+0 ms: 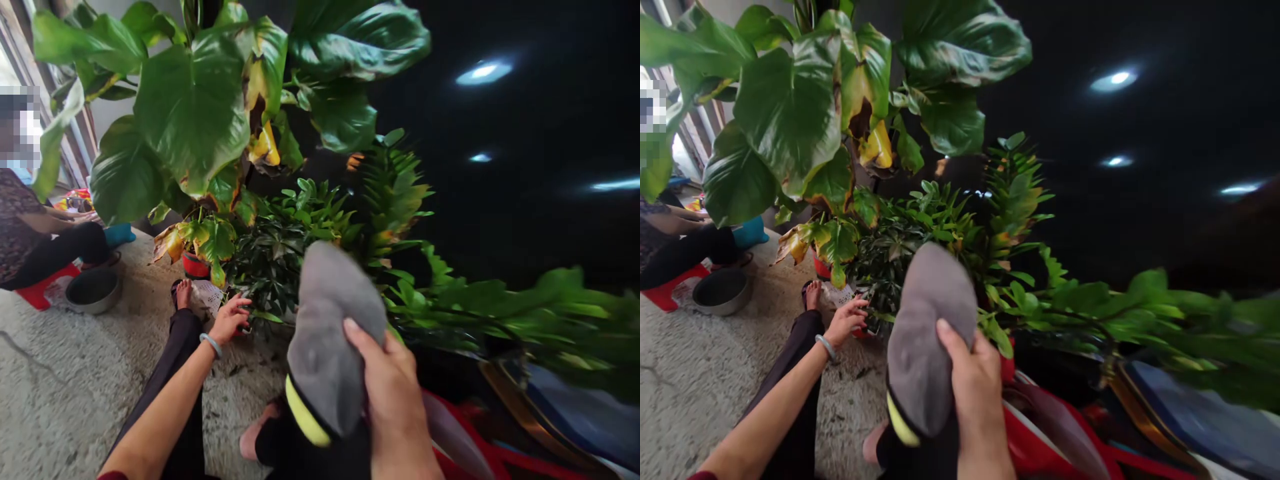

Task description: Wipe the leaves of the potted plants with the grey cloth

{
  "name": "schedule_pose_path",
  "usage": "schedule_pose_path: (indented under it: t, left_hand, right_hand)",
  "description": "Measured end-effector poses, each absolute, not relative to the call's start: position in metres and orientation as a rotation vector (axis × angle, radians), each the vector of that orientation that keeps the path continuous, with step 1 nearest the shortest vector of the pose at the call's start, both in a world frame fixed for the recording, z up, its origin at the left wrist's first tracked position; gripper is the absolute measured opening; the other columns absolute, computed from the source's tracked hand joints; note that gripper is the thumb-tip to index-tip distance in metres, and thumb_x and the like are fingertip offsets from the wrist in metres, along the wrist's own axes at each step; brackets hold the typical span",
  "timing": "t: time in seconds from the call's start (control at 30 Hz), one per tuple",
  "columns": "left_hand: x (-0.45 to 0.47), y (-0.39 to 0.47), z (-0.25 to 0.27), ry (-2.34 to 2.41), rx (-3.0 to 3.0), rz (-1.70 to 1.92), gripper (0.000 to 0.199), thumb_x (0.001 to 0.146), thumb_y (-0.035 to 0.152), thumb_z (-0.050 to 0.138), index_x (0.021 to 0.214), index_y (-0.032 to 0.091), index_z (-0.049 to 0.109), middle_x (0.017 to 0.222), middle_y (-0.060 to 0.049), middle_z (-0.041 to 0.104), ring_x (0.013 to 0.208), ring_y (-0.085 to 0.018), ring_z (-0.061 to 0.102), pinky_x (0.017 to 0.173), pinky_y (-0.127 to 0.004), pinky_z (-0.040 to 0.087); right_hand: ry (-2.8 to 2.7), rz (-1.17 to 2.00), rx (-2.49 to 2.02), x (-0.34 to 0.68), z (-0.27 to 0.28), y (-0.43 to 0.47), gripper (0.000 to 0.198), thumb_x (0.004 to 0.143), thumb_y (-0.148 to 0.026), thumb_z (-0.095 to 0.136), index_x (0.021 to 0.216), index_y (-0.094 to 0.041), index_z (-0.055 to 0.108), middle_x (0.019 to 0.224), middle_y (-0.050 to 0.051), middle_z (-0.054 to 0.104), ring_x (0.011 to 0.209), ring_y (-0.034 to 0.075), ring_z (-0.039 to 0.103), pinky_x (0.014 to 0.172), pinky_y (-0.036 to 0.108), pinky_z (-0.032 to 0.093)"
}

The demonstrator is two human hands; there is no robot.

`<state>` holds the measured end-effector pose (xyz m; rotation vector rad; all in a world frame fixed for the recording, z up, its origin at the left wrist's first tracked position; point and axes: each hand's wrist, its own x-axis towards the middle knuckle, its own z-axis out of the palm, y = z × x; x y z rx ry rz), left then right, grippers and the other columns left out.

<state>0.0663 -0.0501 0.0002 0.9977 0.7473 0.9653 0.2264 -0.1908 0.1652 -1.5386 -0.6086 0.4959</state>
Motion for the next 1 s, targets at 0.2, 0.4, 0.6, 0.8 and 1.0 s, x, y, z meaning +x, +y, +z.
schedule_pose_path:
  t: [0.2, 0.4, 0.6, 0.8, 1.0]
  left_hand:
    - [0.095, -0.04, 0.002, 0.768, 1.026, 0.89, 0.057, 0.064, 0.014, 0.065, 0.12, 0.017, 0.067, 0.119, -0.01, 0.061, 0.076, -0.012, 0.056, 0.066, -0.026, 0.051]
    - [0.09, -0.038, -0.016, 0.89, 0.934, 0.859, 0.069, 0.066, 0.013, 0.065, 0.134, 0.015, 0.055, 0.092, -0.005, 0.063, 0.071, -0.011, 0.056, 0.066, -0.024, 0.049]
    - [0.09, -0.036, -0.021, 1.0, 0.889, 0.863, 0.068, 0.065, 0.012, 0.066, 0.132, 0.014, 0.054, 0.082, -0.002, 0.062, 0.065, -0.01, 0.054, 0.064, -0.022, 0.048]
    - [0.072, -0.035, -0.027, 0.894, 0.906, 0.895, 0.074, 0.062, 0.018, 0.069, 0.134, 0.012, 0.052, 0.077, -0.001, 0.059, 0.066, -0.012, 0.055, 0.064, -0.024, 0.048]
    - [0.054, -0.036, -0.033, 0.849, 0.912, 0.917, 0.074, 0.061, 0.028, 0.074, 0.132, 0.015, 0.057, 0.08, -0.003, 0.063, 0.068, -0.013, 0.057, 0.067, -0.026, 0.047]
  right_hand:
    - [-0.376, 0.862, -1.471, 0.224, 0.114, -0.146, 0.034, 0.049, -0.042, 0.076, 0.072, -0.016, 0.071, 0.073, 0.009, 0.075, 0.078, 0.031, 0.07, 0.073, 0.041, 0.055]
    - [-0.401, 0.981, -1.645, 0.192, 0.071, -0.234, 0.046, 0.05, -0.05, 0.081, 0.084, -0.019, 0.077, 0.093, 0.007, 0.077, 0.097, 0.032, 0.068, 0.082, 0.038, 0.053]
    - [-0.383, 0.726, -1.435, 0.229, 0.137, -0.208, 0.048, 0.054, -0.047, 0.081, 0.091, -0.018, 0.074, 0.091, 0.006, 0.077, 0.091, 0.029, 0.069, 0.082, 0.037, 0.052]
    - [-0.257, 0.976, -1.287, 0.203, 0.105, -0.154, 0.037, 0.048, -0.042, 0.08, 0.073, -0.016, 0.072, 0.071, 0.006, 0.075, 0.08, 0.03, 0.07, 0.075, 0.039, 0.054]
    - [-0.373, 1.068, -1.462, 0.188, 0.095, -0.214, 0.044, 0.053, -0.05, 0.08, 0.081, -0.017, 0.075, 0.079, 0.005, 0.076, 0.08, 0.03, 0.07, 0.072, 0.036, 0.054]
